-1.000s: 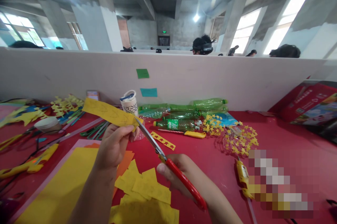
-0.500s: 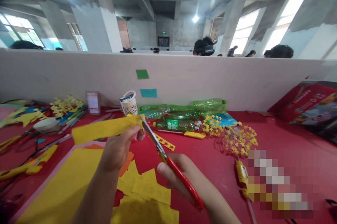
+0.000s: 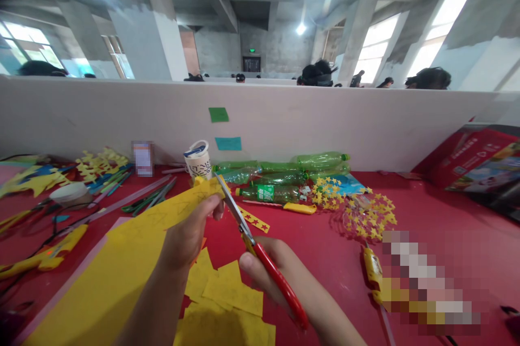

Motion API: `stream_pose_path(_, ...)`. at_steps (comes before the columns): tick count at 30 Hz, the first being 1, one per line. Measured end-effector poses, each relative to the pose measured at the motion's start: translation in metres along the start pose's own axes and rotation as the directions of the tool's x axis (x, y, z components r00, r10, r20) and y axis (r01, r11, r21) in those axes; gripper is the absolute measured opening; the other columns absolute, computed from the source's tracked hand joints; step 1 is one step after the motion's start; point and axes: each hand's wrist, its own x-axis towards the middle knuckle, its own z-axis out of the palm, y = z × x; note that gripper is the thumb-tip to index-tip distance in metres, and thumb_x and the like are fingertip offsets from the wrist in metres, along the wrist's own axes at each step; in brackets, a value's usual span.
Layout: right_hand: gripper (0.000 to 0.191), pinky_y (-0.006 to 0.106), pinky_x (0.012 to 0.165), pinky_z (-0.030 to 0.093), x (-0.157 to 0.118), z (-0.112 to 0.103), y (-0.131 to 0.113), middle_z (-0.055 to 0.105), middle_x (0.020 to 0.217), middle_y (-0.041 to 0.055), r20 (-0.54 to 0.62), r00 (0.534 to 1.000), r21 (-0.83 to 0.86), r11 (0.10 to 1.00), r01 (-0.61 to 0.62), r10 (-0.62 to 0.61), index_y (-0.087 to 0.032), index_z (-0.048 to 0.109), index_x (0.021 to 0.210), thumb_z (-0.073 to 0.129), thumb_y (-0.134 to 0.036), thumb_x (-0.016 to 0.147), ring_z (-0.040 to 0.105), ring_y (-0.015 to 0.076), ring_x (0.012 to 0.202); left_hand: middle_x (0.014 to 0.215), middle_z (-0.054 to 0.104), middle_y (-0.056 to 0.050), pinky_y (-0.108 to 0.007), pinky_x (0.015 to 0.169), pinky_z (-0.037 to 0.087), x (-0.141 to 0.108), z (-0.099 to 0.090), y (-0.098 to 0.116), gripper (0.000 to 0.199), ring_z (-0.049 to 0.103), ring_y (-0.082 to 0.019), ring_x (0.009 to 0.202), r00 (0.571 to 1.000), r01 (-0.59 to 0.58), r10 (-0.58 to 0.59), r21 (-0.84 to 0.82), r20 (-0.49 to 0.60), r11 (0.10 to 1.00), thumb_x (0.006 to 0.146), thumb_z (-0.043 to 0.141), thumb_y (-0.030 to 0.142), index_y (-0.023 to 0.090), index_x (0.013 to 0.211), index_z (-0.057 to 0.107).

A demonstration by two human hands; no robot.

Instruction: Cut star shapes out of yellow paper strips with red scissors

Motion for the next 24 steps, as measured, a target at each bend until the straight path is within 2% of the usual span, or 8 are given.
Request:
stream_pose_path(7, 0.061, 0.019, 0.042, 0.033, -0.0035, 0.0091, -0.005, 0.042, 0.053, -0.0068, -0.149, 0.982, -0.026, 0.992, -0.123, 0.118, -0.018, 0.048, 0.067, 0.04, -0.076, 0.08, 0.034, 0.0046, 0.039, 0.064, 0.058, -0.001, -0.029, 0.076, 0.04, 0.0003, 0.0013, -0.0011, 0.035, 0.054, -0.017, 0.07, 1.0, 0.003, -0.003, -0.026, 0.009, 1.0, 0.085, 0.052, 0.043, 0.022, 0.058, 0.056)
stream_pose_path(10, 0.062, 0.019, 0.043, 0.036, -0.0034, 0.0104, -0.0067, 0.041, 0.052, -0.0073, -0.153, 0.979, -0.016, 0.991, -0.136, 0.132, -0.018, 0.047, 0.065, 0.039, -0.078, 0.079, 0.033, 0.0043, 0.037, 0.064, 0.058, -0.001, -0.03, 0.076, 0.041, 0.0009, 0.0016, -0.0019, 0.034, 0.054, -0.018, 0.069, 1.0, -0.012, 0.013, -0.031, 0.01, 0.999, 0.084, 0.053, 0.043, 0.022, 0.058, 0.056)
stream_pose_path(15, 0.063, 0.018, 0.039, 0.032, -0.0033, 0.0092, -0.0088, 0.042, 0.05, -0.0068, -0.167, 0.975, -0.015, 0.988, -0.154, 0.149, -0.019, 0.046, 0.064, 0.04, -0.081, 0.076, 0.035, 0.0048, 0.037, 0.063, 0.058, -0.001, -0.03, 0.075, 0.042, 0.0014, 0.0023, -0.0007, 0.033, 0.055, -0.018, 0.068, 1.0, 0.004, -0.004, -0.053, -0.002, 0.999, 0.083, 0.054, 0.042, 0.022, 0.057, 0.056)
stream_pose_path(19, 0.064, 0.018, 0.038, 0.03, -0.0034, 0.0064, -0.0099, 0.042, 0.047, -0.0071, -0.153, 0.974, -0.069, 0.982, -0.178, 0.166, -0.018, 0.047, 0.065, 0.039, -0.081, 0.076, 0.036, 0.005, 0.036, 0.06, 0.058, -0.001, -0.029, 0.069, 0.044, 0.0009, 0.0037, 0.0025, 0.031, 0.054, -0.017, 0.064, 1.0, 0.0, -0.002, -0.083, -0.023, 0.997, 0.082, 0.055, 0.039, 0.022, 0.057, 0.058)
stream_pose_path(24, 0.06, 0.02, 0.042, 0.036, -0.0019, 0.0031, -0.0074, 0.037, 0.043, -0.0098, -0.143, 0.984, -0.055, 0.992, -0.117, 0.108, -0.02, 0.043, 0.062, 0.04, -0.078, 0.079, 0.034, 0.0047, 0.034, 0.059, 0.057, -0.002, -0.029, 0.065, 0.044, 0.0013, 0.0045, 0.0072, 0.031, 0.054, -0.017, 0.064, 0.998, -0.012, -0.001, -0.204, -0.063, 0.979, 0.08, 0.059, 0.033, 0.019, 0.052, 0.056)
